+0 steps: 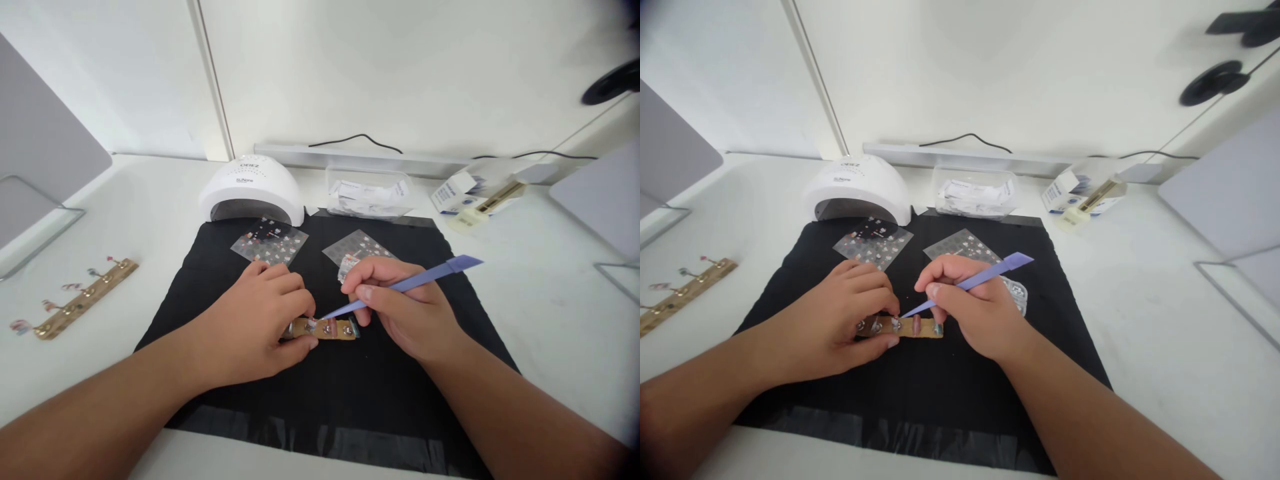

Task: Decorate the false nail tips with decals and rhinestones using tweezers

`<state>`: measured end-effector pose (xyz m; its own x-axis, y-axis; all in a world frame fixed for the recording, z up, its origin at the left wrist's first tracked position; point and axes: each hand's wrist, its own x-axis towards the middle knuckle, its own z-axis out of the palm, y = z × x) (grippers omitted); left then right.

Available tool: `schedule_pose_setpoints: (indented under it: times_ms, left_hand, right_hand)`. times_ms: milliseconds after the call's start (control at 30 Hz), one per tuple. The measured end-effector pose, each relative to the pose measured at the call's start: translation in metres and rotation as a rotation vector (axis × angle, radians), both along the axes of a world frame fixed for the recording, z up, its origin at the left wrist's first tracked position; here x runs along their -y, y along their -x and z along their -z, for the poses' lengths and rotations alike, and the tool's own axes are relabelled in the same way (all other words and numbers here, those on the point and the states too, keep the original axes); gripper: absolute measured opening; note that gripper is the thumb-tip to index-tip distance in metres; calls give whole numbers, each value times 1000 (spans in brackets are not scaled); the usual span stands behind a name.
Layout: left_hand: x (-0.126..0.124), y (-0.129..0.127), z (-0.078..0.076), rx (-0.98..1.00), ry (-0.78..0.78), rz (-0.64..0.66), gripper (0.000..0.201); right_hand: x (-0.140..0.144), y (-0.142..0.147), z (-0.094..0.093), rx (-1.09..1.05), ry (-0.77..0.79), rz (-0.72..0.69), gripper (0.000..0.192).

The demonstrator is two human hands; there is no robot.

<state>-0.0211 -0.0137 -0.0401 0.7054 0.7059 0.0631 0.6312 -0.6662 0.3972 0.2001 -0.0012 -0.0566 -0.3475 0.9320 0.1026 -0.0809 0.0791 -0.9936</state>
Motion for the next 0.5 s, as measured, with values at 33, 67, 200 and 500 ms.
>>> schedule_pose_setpoints:
  times_ms: [33,67,200,500]
  left_hand:
    - [0,0,0,0,1,1,11]
    - [0,0,0,-1,2,2,11]
    - [1,1,1,-2,10,0,11]
    - [3,1,0,3,15,-8,16]
  right_hand:
    - [0,0,0,-5,0,-1,9]
    - [0,0,1,-9,3,0,9]
    - [-1,0,1,-27,3,-7,8]
    - [2,3,-1,-137,43,55,6]
